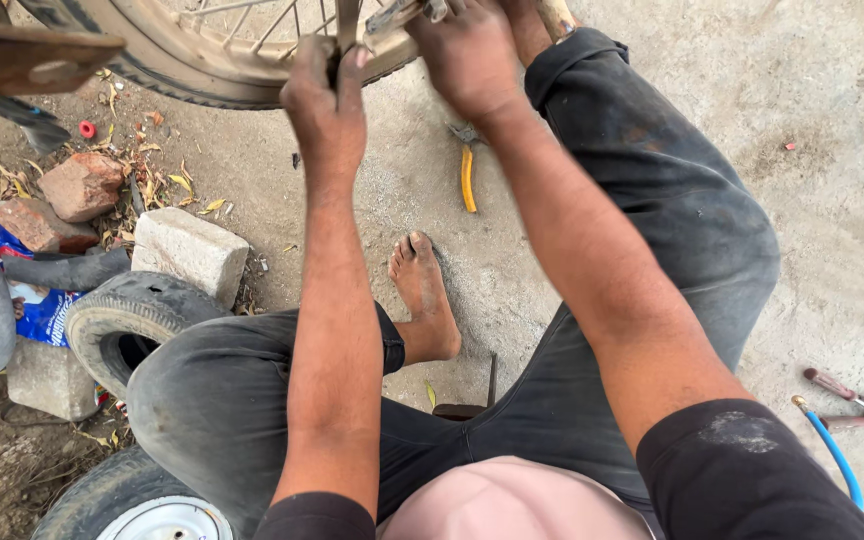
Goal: The person sits on the ground beside a motorcycle and works on the rear wheel brake linkage by hand, then uses a yellow-handled screwdriver to turn and adjust the brake rod nut, repeatedly repositioning their hands on the fitting.
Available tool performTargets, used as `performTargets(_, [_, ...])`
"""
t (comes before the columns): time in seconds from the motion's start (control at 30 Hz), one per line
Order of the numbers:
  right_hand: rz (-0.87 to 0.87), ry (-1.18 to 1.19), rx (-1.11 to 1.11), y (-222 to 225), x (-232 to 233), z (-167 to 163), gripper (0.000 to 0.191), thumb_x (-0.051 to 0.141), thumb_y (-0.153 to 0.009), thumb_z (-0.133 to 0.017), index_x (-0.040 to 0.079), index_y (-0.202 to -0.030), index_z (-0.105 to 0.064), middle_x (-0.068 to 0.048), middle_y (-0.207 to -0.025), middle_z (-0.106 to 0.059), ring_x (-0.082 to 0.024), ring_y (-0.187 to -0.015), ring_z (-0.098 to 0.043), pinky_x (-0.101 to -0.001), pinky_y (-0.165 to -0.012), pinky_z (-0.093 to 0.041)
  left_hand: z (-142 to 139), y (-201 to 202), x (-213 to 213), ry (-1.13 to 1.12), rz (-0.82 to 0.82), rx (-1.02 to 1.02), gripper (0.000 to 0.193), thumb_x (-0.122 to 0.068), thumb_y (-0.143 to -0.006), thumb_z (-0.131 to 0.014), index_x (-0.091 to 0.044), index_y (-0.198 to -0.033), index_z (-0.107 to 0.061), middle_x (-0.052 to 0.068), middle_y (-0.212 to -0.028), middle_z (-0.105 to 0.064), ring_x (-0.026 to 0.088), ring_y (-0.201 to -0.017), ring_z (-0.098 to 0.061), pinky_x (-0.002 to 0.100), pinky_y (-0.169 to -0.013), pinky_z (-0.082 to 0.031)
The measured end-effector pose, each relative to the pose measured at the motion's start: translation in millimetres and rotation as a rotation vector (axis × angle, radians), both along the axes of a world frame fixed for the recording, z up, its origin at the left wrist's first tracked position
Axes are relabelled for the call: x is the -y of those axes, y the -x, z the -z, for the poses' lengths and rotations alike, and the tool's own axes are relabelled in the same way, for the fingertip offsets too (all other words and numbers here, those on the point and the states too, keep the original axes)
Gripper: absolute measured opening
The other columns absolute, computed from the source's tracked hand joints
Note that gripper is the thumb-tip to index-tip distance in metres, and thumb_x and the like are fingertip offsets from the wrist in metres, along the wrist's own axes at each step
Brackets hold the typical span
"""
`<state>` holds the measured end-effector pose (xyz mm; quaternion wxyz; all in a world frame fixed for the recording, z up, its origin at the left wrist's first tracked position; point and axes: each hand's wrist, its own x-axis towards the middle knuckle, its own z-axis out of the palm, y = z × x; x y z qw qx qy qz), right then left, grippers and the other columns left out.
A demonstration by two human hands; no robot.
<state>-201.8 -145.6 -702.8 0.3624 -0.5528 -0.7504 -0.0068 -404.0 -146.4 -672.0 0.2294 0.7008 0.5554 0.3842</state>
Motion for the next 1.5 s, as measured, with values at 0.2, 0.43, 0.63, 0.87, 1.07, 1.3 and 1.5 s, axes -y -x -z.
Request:
performTargets(0.2, [-0.159,-0.149,-0.192,9,34,-24,0.015,0.007,-0.094,-0.076,0.007,-0.107,-0.067,-0.014,-0.1,-0.067,-0.033,-0.09,-0.065,-0.0448,-0.075,-0.052,-6,9,6,0.036,0.123,0.158,0.021,-0.019,-0.108,-0.074,-0.004,-0.106,-0.06,0.004,-0.087,-0.064,0.011,-0.077,-0.062,0.028,-0.066,-0.052])
performTargets(0.43, [0.043,0.102,-0.607,14,45,-19,0.012,0.007,-0.097,-0.075,0.006,-0.098,-0.064,-0.006,-0.091,-0.069,-0.016,-0.082,-0.069,-0.0321,-0.071,-0.062,-8,-8,9,0.21,0.128,0.587,0.023,-0.012,-0.097,-0.081,-0.004,-0.107,-0.063,0.004,-0.091,-0.065,0.011,-0.077,-0.063,0.026,-0.063,-0.06])
performTargets(0.63, [0.167,0.474,-0.998,15,37,17,0.013,0.009,-0.097,-0.072,0.005,-0.091,-0.061,-0.003,-0.078,-0.071,-0.008,-0.068,-0.071,-0.0248,-0.061,-0.062,-2,-11,15,0.303,0.043,0.827,0.025,-0.003,-0.089,-0.074,-0.004,-0.11,-0.06,0.003,-0.086,-0.063,0.008,-0.068,-0.059,0.024,-0.055,-0.057])
performTargets(0.87, [0.014,0.387,-0.868,31,40,19,0.016,0.008,-0.095,-0.076,0.004,-0.091,-0.061,-0.004,-0.078,-0.071,-0.007,-0.07,-0.068,-0.0252,-0.063,-0.06,1,-14,11,0.519,0.124,1.2,0.028,0.001,-0.088,-0.065,-0.005,-0.113,-0.054,0.011,-0.091,-0.068,0.017,-0.073,-0.062,0.032,-0.061,-0.053])
performTargets(1.07, [0.063,0.474,-0.884,28,39,17,0.017,0.011,-0.092,-0.078,0.003,-0.089,-0.063,-0.003,-0.072,-0.071,-0.008,-0.065,-0.066,-0.0269,-0.061,-0.056,0,-27,14,0.601,0.026,1.363,0.025,0.001,-0.094,-0.061,-0.005,-0.117,-0.053,0.013,-0.09,-0.069,0.018,-0.072,-0.061,0.033,-0.061,-0.051])
performTargets(1.3, [0.135,0.365,-0.873,20,32,28,0.018,0.012,-0.093,-0.08,0.003,-0.088,-0.065,-0.002,-0.078,-0.071,-0.007,-0.071,-0.066,-0.0273,-0.066,-0.059,-3,-36,17,0.55,-0.049,1.283,0.035,0.0,-0.097,-0.06,-0.003,-0.131,-0.053,0.014,-0.092,-0.072,0.014,-0.068,-0.059,0.028,-0.053,-0.047])
performTargets(1.5, [0.128,0.345,-0.832,15,29,37,0.019,0.015,-0.095,-0.08,0.006,-0.09,-0.065,-0.001,-0.081,-0.066,-0.007,-0.072,-0.065,-0.028,-0.066,-0.06,-7,-28,20,0.563,-0.014,1.277,0.038,0.0,-0.095,-0.062,-0.003,-0.133,-0.057,0.015,-0.098,-0.075,0.013,-0.066,-0.061,0.027,-0.052,-0.048])
